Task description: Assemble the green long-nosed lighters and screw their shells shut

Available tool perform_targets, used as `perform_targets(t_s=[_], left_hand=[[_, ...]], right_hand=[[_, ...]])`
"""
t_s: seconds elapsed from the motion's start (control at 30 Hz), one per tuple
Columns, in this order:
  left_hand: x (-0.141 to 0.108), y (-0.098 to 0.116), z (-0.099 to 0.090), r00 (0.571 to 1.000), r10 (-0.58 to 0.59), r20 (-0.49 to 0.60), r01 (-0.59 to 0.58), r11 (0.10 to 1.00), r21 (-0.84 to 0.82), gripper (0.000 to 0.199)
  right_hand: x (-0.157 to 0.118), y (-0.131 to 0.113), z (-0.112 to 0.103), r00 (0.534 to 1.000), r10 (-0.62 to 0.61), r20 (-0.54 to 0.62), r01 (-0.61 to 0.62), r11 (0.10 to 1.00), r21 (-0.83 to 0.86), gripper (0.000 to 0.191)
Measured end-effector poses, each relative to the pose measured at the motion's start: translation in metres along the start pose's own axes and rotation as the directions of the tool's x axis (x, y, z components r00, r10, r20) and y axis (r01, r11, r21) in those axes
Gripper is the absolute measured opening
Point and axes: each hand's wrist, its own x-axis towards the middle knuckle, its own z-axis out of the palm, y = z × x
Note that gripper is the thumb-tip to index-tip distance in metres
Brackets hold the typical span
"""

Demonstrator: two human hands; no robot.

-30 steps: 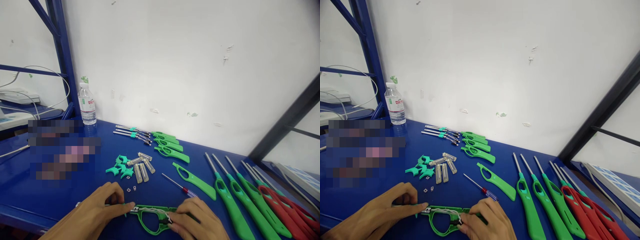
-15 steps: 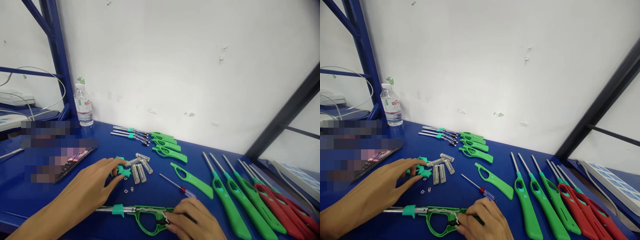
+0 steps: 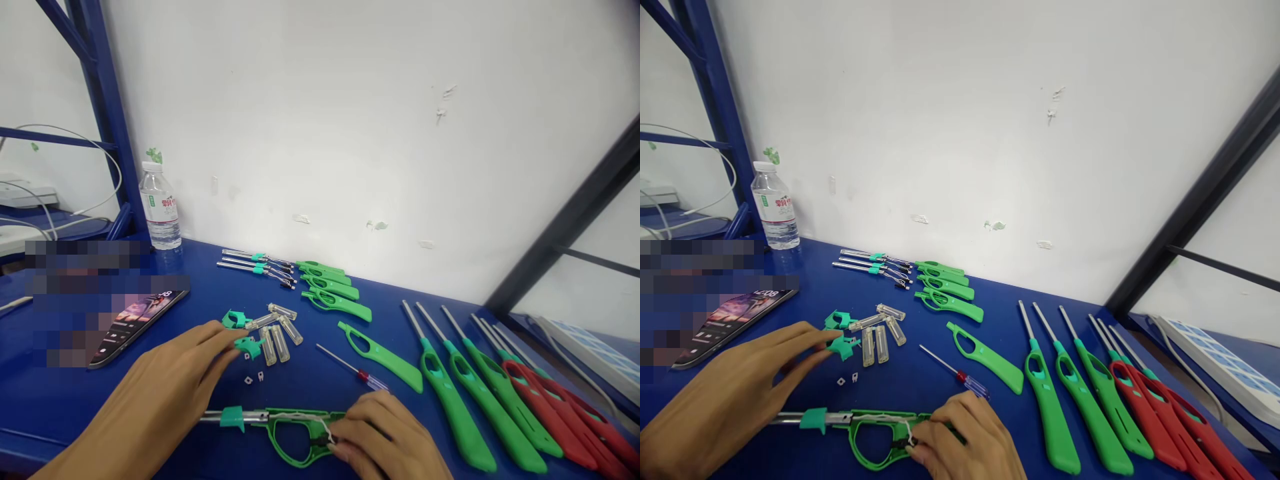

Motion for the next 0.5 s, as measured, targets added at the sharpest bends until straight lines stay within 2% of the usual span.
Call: perform_targets(t_s=[0.07, 0.13, 0.17, 0.2, 0.27, 0.33, 0.4, 0.5], left_hand=[[-0.006, 0.013, -0.003, 0.995, 0.096, -0.022, -0.097, 0.994, -0.048, 0.063], [-0.015, 0.027, -0.002, 0.987, 0.157, -0.038, -0.16, 0.979, -0.126, 0.055], [-0.02, 0.033, 0.0, 0.985, 0.164, -0.062, -0.172, 0.971, -0.164, 0.056], [-0.025, 0.039, 0.004, 0.982, 0.188, 0.001, -0.184, 0.966, -0.183, 0.051], [-0.034, 0.047, 0.014, 0.967, 0.249, -0.057, -0.256, 0.941, -0.221, 0.056], [-0.041, 0.051, 0.025, 0.962, 0.261, -0.077, -0.272, 0.924, -0.269, 0.057], [-0.045, 0.052, 0.036, 0.971, 0.234, -0.057, -0.24, 0.915, -0.325, 0.056], [-0.046, 0.054, 0.043, 0.975, 0.217, -0.037, -0.217, 0.916, -0.339, 0.051]], right_hand=[[0.001, 0.0, 0.0, 1.0, 0.003, 0.007, -0.003, 1.0, 0.006, 0.022], [0.0, -0.001, -0.001, 1.0, 0.007, 0.012, -0.007, 1.0, 0.009, 0.022], [0.0, -0.001, -0.001, 1.0, 0.011, 0.013, -0.011, 1.0, 0.011, 0.022], [0.0, -0.001, -0.001, 1.0, 0.013, 0.014, -0.014, 1.0, 0.011, 0.022], [-0.001, -0.002, -0.002, 1.0, 0.014, 0.015, -0.014, 1.0, 0.012, 0.021], [-0.002, -0.002, -0.001, 1.0, 0.012, 0.014, -0.012, 1.0, 0.01, 0.021], [-0.001, -0.001, -0.001, 1.0, 0.014, 0.019, -0.014, 1.0, 0.007, 0.021], [0.0, -0.001, -0.001, 0.999, 0.023, 0.033, -0.023, 1.0, 0.003, 0.022]])
